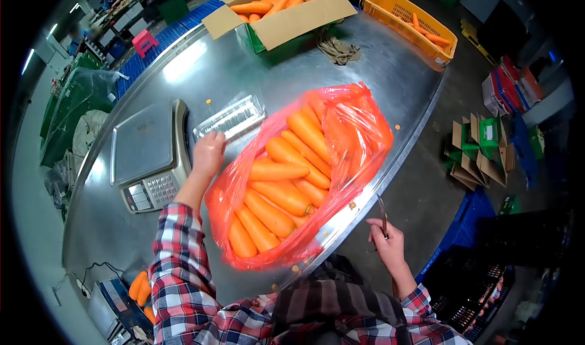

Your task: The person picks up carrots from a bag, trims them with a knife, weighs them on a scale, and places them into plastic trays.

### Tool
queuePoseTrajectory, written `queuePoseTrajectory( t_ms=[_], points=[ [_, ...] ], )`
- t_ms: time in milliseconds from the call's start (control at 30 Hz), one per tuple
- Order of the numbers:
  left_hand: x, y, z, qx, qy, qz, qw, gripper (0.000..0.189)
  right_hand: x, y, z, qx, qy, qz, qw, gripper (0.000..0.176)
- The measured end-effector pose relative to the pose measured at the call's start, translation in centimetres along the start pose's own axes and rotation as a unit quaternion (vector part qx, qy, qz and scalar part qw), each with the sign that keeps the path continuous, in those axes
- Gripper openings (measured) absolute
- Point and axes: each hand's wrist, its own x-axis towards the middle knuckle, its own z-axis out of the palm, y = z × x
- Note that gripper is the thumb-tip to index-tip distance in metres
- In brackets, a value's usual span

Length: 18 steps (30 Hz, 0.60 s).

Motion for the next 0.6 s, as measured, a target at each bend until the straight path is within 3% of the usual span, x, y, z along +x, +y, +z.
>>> queuePoseTrajectory(
  t_ms=[67, 133, 233, 333, 367, 500, 600],
  points=[
    [-1.7, 1.7, -4.4, -0.017, 0.088, -0.020, 0.996, 0.016, -0.5, -0.1, 0.6, -0.009, -0.005, -0.045, 0.999, 0.018],
    [-5.8, 4.0, -9.0, -0.042, 0.136, -0.030, 0.989, 0.025, -0.6, -0.3, 1.1, -0.012, -0.018, -0.028, 0.999, 0.018],
    [-15.6, 5.4, -11.7, -0.046, 0.077, 0.011, 0.996, 0.037, -0.5, -0.5, 2.1, -0.009, -0.036, -0.030, 0.999, 0.019],
    [-24.6, 6.9, -12.9, -0.054, -0.090, 0.000, 0.995, 0.038, 0.0, -1.6, 3.3, -0.024, -0.064, -0.055, 0.996, 0.020],
    [-26.1, 7.8, -13.7, -0.048, -0.160, -0.027, 0.986, 0.029, 0.1, -1.8, 3.7, -0.031, -0.069, -0.064, 0.995, 0.020],
    [-23.9, 9.6, -17.2, -0.085, -0.170, -0.040, 0.981, 0.024, -0.2, -2.4, 5.2, -0.028, -0.096, -0.065, 0.993, 0.020],
    [-19.1, 11.3, -15.0, -0.237, -0.070, -0.050, 0.968, 0.024, -0.8, -2.6, 5.7, -0.020, -0.110, -0.052, 0.992, 0.020]
  ],
)
